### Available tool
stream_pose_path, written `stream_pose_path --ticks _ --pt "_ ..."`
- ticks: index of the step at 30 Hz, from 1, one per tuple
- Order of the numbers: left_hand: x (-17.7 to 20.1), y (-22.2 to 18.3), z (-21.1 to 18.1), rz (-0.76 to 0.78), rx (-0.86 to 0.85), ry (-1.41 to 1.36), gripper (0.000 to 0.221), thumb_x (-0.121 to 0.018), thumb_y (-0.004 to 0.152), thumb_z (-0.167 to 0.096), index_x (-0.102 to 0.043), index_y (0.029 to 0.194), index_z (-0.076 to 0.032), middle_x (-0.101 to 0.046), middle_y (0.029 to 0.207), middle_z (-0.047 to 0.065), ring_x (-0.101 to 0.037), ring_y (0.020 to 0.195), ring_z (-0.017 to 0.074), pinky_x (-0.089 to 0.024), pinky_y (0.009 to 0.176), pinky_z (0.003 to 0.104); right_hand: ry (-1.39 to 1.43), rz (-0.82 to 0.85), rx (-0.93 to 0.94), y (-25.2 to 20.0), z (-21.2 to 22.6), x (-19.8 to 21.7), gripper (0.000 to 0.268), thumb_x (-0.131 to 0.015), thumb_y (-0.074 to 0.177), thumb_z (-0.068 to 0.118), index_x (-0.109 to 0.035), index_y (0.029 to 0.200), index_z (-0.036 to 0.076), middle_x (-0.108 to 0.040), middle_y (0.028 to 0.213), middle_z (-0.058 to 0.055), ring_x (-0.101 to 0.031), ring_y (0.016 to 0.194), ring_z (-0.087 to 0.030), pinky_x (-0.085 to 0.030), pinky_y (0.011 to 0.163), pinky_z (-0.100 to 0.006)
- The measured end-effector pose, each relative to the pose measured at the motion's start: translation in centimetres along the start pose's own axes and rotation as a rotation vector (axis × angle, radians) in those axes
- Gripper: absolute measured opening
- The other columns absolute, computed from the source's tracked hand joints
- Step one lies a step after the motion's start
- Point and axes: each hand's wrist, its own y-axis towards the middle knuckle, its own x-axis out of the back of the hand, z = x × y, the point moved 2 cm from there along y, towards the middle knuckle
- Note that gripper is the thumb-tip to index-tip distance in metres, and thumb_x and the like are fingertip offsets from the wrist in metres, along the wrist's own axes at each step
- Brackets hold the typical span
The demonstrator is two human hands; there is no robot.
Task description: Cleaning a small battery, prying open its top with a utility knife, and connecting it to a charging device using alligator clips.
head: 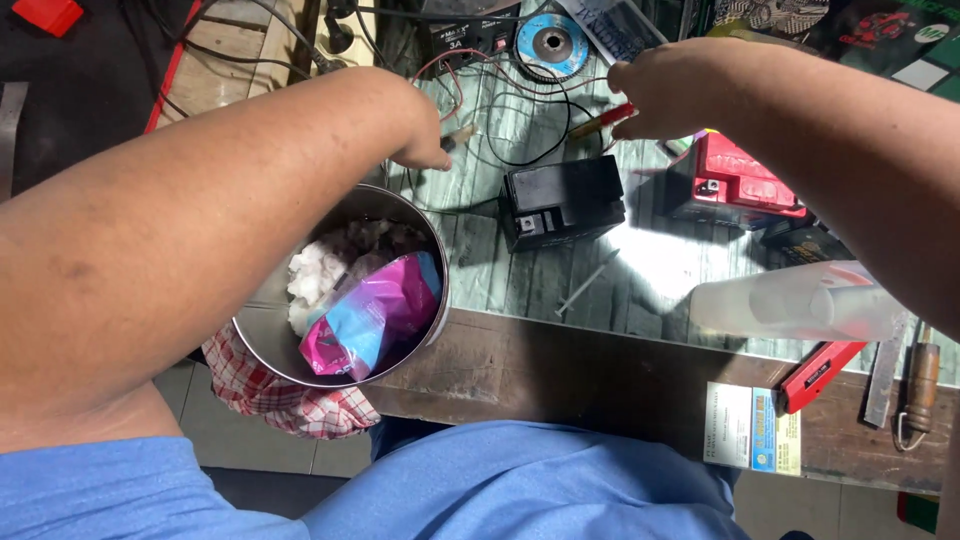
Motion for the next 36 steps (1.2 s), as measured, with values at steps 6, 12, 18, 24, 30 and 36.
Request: stream_pose_path --ticks 6,12,18,24,30,36 --pt "0.4 -1.1 0.5 -0.105 0.063 -0.032 0.089 -0.04 0.099 -0.075 -0.045 0.154 -0.006 -0.047 0.158 0.015 -0.05 0.141 0.0383 -0.046 0.112 0.055 -0.171 -0.137 0.032 -1.9 -0.9 1.0 0.065 -0.05 0.1 0.061 -0.05 0.148 0.017 -0.058 0.144 -0.013 -0.069 0.119 -0.034 -0.068 0.079 -0.048" --pt "0.2 -10.0 0.7 -0.336 0.167 -0.163 0.07 -0.041 0.105 -0.068 -0.062 0.134 -0.008 -0.067 0.132 0.017 -0.067 0.118 0.0424 -0.059 0.086 0.059 -0.373 -0.509 0.278 -7.2 0.3 1.3 0.056 -0.051 0.102 0.055 -0.059 0.139 0.015 -0.07 0.119 -0.006 -0.078 0.079 -0.021 -0.07 0.048 -0.032" --pt "-7.2 -20.0 -0.7 -0.997 -0.116 -0.192 0.071 -0.049 0.101 -0.069 -0.057 0.139 -0.01 -0.062 0.113 0.015 -0.062 0.101 0.0378 -0.051 0.085 0.053 -0.654 -0.231 0.315 -12.9 5.0 -1.3 0.015 -0.061 0.098 0.022 -0.075 0.103 0.027 -0.057 0.115 -0.006 -0.061 0.106 -0.028 -0.057 0.035 -0.036" --pt "-14.3 -25.3 -2.3 -1.206 -0.11 -0.621 0.106 -0.033 0.085 -0.074 -0.028 0.159 0.003 -0.021 0.157 0.025 -0.029 0.147 0.0489 -0.02 0.12 0.073 -0.275 -0.513 0.199 -14.5 8.2 -1.5 0.069 -0.057 0.093 0.051 -0.045 0.147 0.01 -0.063 0.118 -0.01 -0.074 0.086 -0.029 -0.06 0.039 -0.038" --pt "-21.6 -20.1 -6.7 -1.725 -0.142 -1.337 0.109 -0.06 0.081 -0.06 -0.013 0.164 -0.006 -0.015 0.173 0.015 -0.016 0.169 0.036 -0.013 0.15 0.059 -0.356 -0.718 -0.066 -15.6 12.5 -3.4 0.079 -0.061 0.084 0.037 -0.045 0.157 0.013 -0.064 0.113 -0.006 -0.067 0.083 -0.023 -0.051 0.043 -0.033" --pt "-24.1 -15.6 -9.7 -1.652 0.157 -1.314 0.13 -0.09 0.081 -0.048 0.001 0.167 -0.012 0.002 0.175 0.017 0.001 0.169 0.036 -0.007 0.145 0.06 -0.065 -0.601 -0.044 -11.1 12.5 -2.5 0.073 -0.063 0.085 0.021 -0.042 0.151 0.0 -0.057 0.134 -0.02 -0.062 0.113 -0.038 -0.06 0.062 -0.059"
